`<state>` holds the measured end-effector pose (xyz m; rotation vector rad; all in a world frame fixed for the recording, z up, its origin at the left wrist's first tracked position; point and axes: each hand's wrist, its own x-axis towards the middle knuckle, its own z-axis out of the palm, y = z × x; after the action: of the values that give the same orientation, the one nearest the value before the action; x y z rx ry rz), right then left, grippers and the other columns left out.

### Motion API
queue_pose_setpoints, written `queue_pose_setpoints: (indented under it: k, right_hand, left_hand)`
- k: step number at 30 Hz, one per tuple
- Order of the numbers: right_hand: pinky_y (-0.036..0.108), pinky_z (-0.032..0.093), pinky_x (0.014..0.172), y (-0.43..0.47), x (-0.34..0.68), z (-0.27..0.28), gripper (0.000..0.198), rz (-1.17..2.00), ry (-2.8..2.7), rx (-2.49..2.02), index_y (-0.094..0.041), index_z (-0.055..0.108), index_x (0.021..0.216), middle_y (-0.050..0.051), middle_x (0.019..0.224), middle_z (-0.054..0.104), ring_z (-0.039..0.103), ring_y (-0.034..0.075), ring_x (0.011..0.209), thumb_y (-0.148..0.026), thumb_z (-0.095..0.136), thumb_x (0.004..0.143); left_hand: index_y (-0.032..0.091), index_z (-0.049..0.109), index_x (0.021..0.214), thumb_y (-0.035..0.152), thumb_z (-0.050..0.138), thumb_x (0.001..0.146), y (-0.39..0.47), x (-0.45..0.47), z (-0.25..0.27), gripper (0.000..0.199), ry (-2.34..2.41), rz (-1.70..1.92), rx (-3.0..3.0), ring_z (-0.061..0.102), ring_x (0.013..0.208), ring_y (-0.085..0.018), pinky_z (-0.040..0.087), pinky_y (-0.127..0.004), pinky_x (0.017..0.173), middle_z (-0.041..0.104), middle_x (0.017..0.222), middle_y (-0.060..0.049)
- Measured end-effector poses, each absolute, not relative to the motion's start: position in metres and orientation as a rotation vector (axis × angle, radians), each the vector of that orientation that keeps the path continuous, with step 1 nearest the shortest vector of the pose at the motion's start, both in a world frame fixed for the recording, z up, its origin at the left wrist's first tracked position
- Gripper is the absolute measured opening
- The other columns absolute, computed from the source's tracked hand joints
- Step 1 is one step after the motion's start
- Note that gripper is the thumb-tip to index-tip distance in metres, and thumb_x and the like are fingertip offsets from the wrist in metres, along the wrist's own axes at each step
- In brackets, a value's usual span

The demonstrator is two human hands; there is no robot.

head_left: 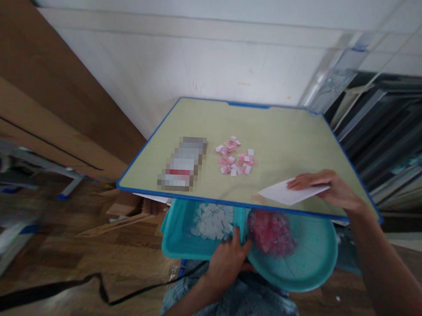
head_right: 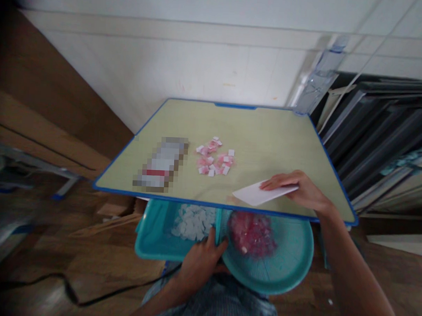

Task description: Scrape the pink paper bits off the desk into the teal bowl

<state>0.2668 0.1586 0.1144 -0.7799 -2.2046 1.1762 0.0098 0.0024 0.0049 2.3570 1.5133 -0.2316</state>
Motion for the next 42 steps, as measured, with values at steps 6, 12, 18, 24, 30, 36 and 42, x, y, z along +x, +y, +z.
queue_pose_setpoints:
  k: [6,12,18,24,30,36,42]
  right_hand:
    - [0.036,0.046,0.086,0.177,0.222,0.115,0.030,1.283,-2.288,-0.574,-0.017,0.071,0.090,0.011,0.092,0.071,0.062,0.023,0.097,-0.040,0.057,0.078]
    - [0.038,0.038,0.094,0.191,0.215,0.121,0.028,1.418,-2.438,-0.506,-0.015,0.071,0.089,0.011,0.096,0.070,0.063,0.022,0.093,-0.035,0.056,0.079]
    - [0.039,0.036,0.095,0.195,0.250,0.127,0.029,1.424,-2.502,-0.606,-0.015,0.073,0.084,0.011,0.091,0.071,0.064,0.022,0.091,-0.039,0.056,0.079]
    - [0.040,0.035,0.097,0.190,0.287,0.126,0.042,1.468,-2.456,-0.735,-0.019,0.073,0.083,0.011,0.089,0.071,0.064,0.023,0.091,-0.055,0.054,0.074]
    - [0.037,0.045,0.083,0.185,0.293,0.126,0.041,1.390,-2.273,-1.046,-0.015,0.073,0.087,0.011,0.091,0.071,0.064,0.026,0.088,-0.051,0.062,0.069]
    - [0.024,0.036,0.044,0.202,0.274,0.119,0.036,1.163,-1.970,-1.455,-0.011,0.067,0.060,0.001,0.050,0.060,0.053,0.014,0.048,-0.046,0.072,0.057]
    - [0.023,0.037,0.048,0.207,0.258,0.112,0.034,1.369,-1.832,-1.417,-0.011,0.066,0.065,0.001,0.057,0.061,0.052,0.012,0.052,-0.042,0.074,0.053]
  left_hand:
    - [0.027,0.046,0.120,0.054,0.058,0.066,0.002,0.009,0.004,0.062,1.524,-0.209,2.365,0.063,0.079,-0.026,0.053,-0.038,0.062,0.039,0.126,-0.020]
    - [0.027,0.046,0.120,0.055,0.059,0.065,0.003,0.010,0.005,0.063,1.524,-0.236,2.345,0.063,0.079,-0.026,0.053,-0.038,0.062,0.039,0.127,-0.020]
    - [0.028,0.046,0.120,0.053,0.060,0.065,0.004,0.010,0.006,0.062,1.517,-0.256,2.319,0.063,0.080,-0.027,0.052,-0.038,0.063,0.038,0.129,-0.021]
    - [0.029,0.045,0.122,0.052,0.061,0.066,0.004,0.009,0.006,0.063,1.528,-0.272,2.287,0.062,0.084,-0.028,0.052,-0.039,0.066,0.036,0.132,-0.023]
    - [0.029,0.044,0.123,0.050,0.064,0.064,0.005,0.010,0.005,0.066,1.535,-0.293,2.257,0.062,0.086,-0.028,0.052,-0.040,0.069,0.036,0.133,-0.023]
    - [0.029,0.043,0.124,0.050,0.063,0.065,0.005,0.010,0.006,0.065,1.541,-0.315,2.234,0.062,0.087,-0.028,0.051,-0.039,0.071,0.035,0.134,-0.023]
    - [0.031,0.042,0.125,0.049,0.064,0.066,0.006,0.009,0.006,0.065,1.530,-0.332,2.209,0.062,0.088,-0.027,0.051,-0.039,0.072,0.032,0.135,-0.022]
